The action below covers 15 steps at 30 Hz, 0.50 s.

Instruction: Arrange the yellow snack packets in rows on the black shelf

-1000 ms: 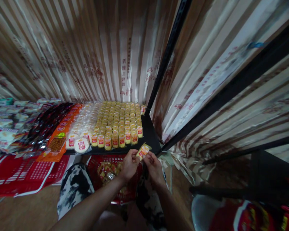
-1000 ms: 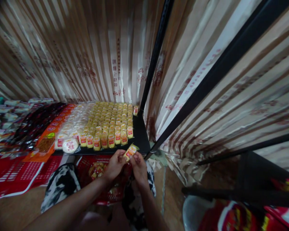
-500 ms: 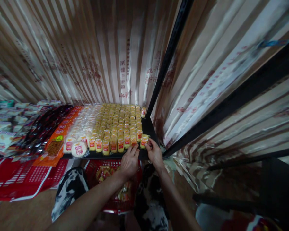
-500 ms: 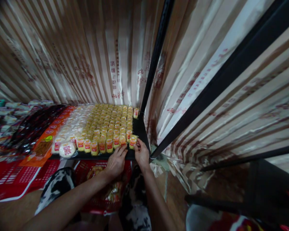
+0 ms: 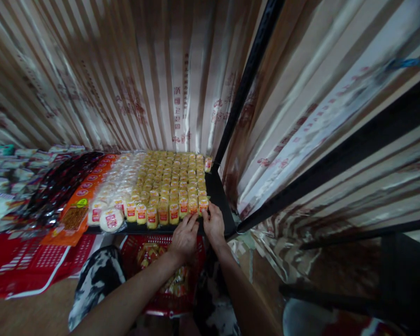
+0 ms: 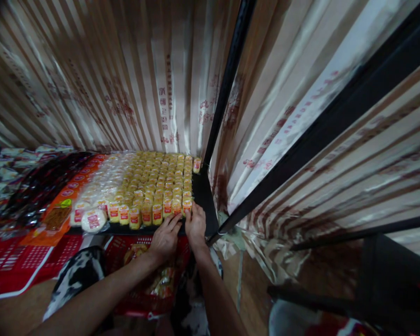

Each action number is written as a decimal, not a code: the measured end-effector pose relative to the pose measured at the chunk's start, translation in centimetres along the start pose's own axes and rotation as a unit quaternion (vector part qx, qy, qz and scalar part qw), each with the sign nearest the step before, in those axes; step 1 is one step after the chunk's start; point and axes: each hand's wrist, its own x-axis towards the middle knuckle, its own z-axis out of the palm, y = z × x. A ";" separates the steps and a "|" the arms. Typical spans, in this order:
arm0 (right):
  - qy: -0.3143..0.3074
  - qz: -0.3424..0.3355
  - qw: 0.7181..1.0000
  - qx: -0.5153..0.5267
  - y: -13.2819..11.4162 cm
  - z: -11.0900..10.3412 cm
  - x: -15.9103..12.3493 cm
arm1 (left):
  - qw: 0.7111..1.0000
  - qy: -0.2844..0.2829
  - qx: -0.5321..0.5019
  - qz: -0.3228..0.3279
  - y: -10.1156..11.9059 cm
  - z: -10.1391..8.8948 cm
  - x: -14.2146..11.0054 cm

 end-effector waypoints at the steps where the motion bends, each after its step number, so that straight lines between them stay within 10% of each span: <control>1: 0.007 -0.003 1.000 -0.010 0.1 0.3 -0.1 | 1.000 0.003 -0.002 0.002 0.0 0.1 0.0; 15: 0.019 -0.010 0.999 -0.036 0.8 1.4 -0.3 | 0.998 0.036 0.023 0.046 -0.5 0.1 -0.1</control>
